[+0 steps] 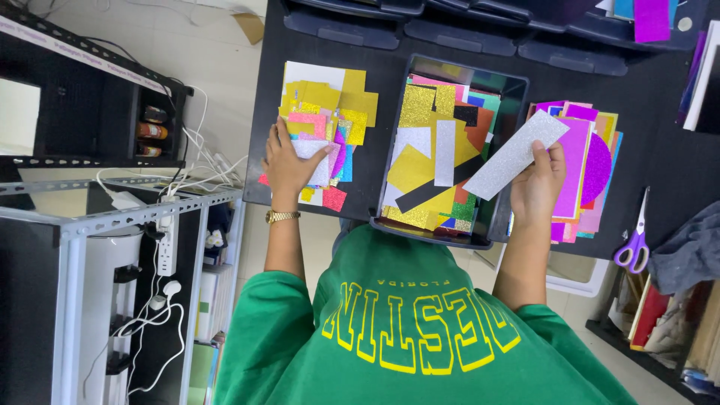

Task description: The person sorts colorful craft papers and glitter sheets from three open bins on a table. They pick up sheets, separate them by color and texture, and place them into new stacks on the table. The person handles multiple sheets at once and occasionally moves stacks between bins.

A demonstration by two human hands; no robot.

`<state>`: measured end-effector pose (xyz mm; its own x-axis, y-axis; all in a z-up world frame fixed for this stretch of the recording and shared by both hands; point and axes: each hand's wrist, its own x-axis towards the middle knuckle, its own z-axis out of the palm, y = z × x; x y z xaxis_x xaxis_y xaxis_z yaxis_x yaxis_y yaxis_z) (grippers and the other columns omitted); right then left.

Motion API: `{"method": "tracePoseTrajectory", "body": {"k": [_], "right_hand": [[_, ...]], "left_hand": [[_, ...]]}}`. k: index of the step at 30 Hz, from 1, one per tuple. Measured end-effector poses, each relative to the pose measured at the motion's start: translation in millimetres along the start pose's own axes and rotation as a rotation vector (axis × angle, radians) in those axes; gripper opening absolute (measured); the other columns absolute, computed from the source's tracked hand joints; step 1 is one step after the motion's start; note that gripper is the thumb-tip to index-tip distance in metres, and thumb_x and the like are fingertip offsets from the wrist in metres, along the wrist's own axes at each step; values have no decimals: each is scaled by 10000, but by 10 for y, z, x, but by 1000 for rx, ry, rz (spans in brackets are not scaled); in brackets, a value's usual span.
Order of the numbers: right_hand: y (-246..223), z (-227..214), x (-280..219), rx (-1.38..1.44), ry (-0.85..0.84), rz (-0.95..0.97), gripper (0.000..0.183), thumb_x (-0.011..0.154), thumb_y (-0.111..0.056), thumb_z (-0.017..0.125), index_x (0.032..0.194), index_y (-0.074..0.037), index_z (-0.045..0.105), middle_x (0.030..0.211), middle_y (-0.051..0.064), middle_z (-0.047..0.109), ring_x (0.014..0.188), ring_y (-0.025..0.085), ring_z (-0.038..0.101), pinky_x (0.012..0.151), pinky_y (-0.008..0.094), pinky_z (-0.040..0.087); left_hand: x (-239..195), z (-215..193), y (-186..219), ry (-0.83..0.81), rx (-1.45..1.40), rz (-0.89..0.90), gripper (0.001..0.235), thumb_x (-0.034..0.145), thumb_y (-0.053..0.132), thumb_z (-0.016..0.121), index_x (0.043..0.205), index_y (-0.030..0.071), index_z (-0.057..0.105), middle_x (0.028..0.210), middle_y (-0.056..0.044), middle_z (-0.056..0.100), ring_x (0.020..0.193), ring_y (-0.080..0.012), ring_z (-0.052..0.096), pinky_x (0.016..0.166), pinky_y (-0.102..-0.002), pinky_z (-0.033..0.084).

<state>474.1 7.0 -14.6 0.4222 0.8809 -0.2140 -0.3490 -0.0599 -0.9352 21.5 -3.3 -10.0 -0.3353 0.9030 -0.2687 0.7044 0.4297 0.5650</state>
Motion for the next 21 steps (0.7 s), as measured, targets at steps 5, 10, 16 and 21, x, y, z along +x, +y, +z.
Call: {"method": "tracePoseTrajectory", "body": {"k": [5, 10, 16, 21], "right_hand": [[124, 163, -58, 31, 11, 41, 119, 1022, -117, 573, 1131, -142, 616, 1043, 54, 751, 969, 164, 774, 872, 314, 679], [285, 981, -651, -41, -108, 108, 162, 965, -44, 601, 1102, -113, 653, 999, 51, 719, 918, 166, 743, 837, 321, 630], [117, 1150, -609, -457, -447, -97, 226, 1099, -114, 453, 1183, -80, 661, 1160, 121, 663, 1087, 237, 604, 907, 354, 502], [403, 1070, -558, -1406, -626, -72, 631, 761, -244, 882, 1261, 48, 633, 1219, 229, 613, 1174, 416, 522, 931, 516, 484]], "left_hand": [[-93, 55, 144, 128, -18, 92, 1002, 897, 515, 746, 1614, 80, 197, 1624, -247, 264, 1505, -473, 222, 1137, -747, 155], [-727, 238, 898, -72, -614, 477, 810, 974, 187, 698, 1582, -31, 210, 1616, -322, 240, 1495, -508, 196, 1211, -650, 159], [-1035, 485, 1071, -330, -925, 78, 324, 952, 189, 704, 1253, 74, 668, 1026, -93, 723, 974, -143, 645, 874, -406, 534], [-883, 305, 576, -307, -1344, -116, 627, 992, -27, 471, 1543, 53, 182, 1300, -321, 617, 982, -437, 723, 791, -512, 628]]}}
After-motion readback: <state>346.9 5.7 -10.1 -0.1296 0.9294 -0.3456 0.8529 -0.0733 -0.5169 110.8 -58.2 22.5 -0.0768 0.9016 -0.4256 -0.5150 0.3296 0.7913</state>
